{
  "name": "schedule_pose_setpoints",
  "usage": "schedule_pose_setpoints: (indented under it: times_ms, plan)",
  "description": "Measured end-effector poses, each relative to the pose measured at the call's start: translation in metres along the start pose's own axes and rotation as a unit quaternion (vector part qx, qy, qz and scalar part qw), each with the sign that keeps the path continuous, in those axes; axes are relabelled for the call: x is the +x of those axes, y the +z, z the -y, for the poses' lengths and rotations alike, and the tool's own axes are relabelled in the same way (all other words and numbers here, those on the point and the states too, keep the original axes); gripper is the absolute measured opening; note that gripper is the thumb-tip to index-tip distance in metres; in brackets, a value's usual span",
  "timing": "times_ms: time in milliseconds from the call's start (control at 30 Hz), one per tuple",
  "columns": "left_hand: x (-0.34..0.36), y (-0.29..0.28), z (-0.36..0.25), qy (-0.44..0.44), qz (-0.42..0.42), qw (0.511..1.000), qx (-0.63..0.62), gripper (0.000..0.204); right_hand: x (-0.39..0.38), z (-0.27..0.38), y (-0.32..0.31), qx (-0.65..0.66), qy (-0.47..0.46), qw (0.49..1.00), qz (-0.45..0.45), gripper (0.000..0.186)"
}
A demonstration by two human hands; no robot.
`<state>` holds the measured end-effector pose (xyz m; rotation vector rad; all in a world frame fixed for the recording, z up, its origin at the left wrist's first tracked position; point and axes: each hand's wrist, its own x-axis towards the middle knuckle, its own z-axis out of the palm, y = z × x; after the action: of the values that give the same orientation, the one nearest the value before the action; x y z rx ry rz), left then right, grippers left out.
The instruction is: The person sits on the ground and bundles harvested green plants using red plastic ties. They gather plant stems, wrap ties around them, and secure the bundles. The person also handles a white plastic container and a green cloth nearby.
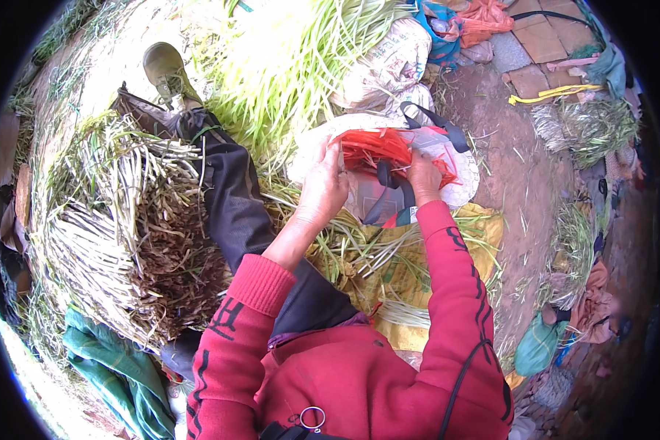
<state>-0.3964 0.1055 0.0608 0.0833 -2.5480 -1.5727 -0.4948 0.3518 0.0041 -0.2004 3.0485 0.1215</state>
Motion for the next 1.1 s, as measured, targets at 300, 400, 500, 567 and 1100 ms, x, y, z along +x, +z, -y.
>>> schedule_pose_setpoints:
  times_ms: [300, 400, 500, 567, 1100]
  plan:
    - [0.023, -0.006, -0.026, -0.066, 0.082, 0.994, -0.002, 0.057, 0.005, 0.035, -0.066, -0.015, -0.111, 0.994, -0.002, 0.027]
    - [0.027, 0.0, -0.008, -0.07, 0.035, 0.996, 0.033, 0.061, -0.002, 0.055, -0.058, -0.016, -0.124, 0.992, 0.031, 0.033]
    - [0.023, 0.003, 0.006, -0.095, 0.059, 0.992, 0.052, 0.063, -0.019, 0.058, -0.012, 0.012, -0.19, 0.978, 0.084, 0.045]
    - [0.017, 0.004, 0.008, -0.096, 0.063, 0.992, 0.061, 0.065, -0.034, 0.066, -0.017, 0.025, -0.176, 0.98, 0.091, 0.051]
    - [-0.005, -0.002, 0.004, -0.014, 0.048, 0.997, 0.066, 0.068, -0.064, 0.095, -0.061, -0.021, -0.183, 0.983, 0.024, 0.05]
